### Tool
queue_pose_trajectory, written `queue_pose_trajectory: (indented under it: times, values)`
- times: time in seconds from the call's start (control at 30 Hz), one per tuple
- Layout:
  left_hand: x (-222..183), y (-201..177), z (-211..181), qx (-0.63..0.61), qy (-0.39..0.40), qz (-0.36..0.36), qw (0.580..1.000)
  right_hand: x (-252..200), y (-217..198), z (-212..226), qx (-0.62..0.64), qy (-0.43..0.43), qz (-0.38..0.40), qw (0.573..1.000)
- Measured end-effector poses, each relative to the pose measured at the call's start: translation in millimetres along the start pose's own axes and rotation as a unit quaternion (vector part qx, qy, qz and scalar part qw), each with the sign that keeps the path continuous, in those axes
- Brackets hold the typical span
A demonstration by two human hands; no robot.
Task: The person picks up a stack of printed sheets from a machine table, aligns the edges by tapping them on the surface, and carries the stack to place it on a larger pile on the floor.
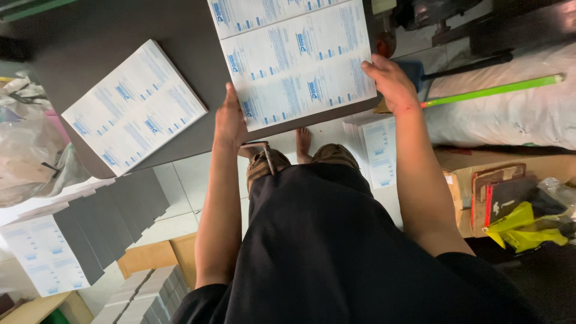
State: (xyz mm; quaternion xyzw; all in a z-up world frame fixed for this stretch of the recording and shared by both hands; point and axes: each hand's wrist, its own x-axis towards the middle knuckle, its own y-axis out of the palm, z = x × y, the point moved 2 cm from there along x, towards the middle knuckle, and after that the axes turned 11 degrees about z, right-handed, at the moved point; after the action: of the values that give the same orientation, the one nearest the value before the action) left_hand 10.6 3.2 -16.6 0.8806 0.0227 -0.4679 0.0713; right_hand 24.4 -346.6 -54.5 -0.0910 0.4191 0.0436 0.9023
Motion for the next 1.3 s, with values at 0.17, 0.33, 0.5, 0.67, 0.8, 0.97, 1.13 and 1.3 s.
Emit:
queue_pose_trajectory:
  times: [0.17,0.33,0.5,0.67,0.8,0.97,1.13,1.3]
  values:
    - [-14,8,-10,0.082,0.0,0.005,0.997,-17,8,13,0.004,0.007,0.003,1.0]
    - [-9,1,-3,0.093,-0.035,-0.005,0.995,-6,7,10,0.011,0.002,0.022,1.0]
    - [31,-11,38,-0.147,0.111,0.105,0.977,26,-3,-13,-0.308,-0.07,-0.094,0.944]
    - [6,-1,23,-0.12,0.088,0.069,0.986,22,81,49,-0.363,-0.452,-0.21,0.787]
    - [46,-16,47,0.111,0.093,-0.06,0.988,65,131,48,-0.525,-0.348,-0.076,0.773]
    - [72,38,19,0.414,0.414,-0.148,0.797,74,135,43,-0.555,-0.27,-0.05,0.785]
    - [107,63,-2,0.69,0.325,-0.054,0.645,74,134,39,-0.555,-0.29,-0.063,0.777]
    - [121,58,-2,0.687,0.419,-0.093,0.587,92,83,39,-0.537,-0.365,-0.135,0.749]
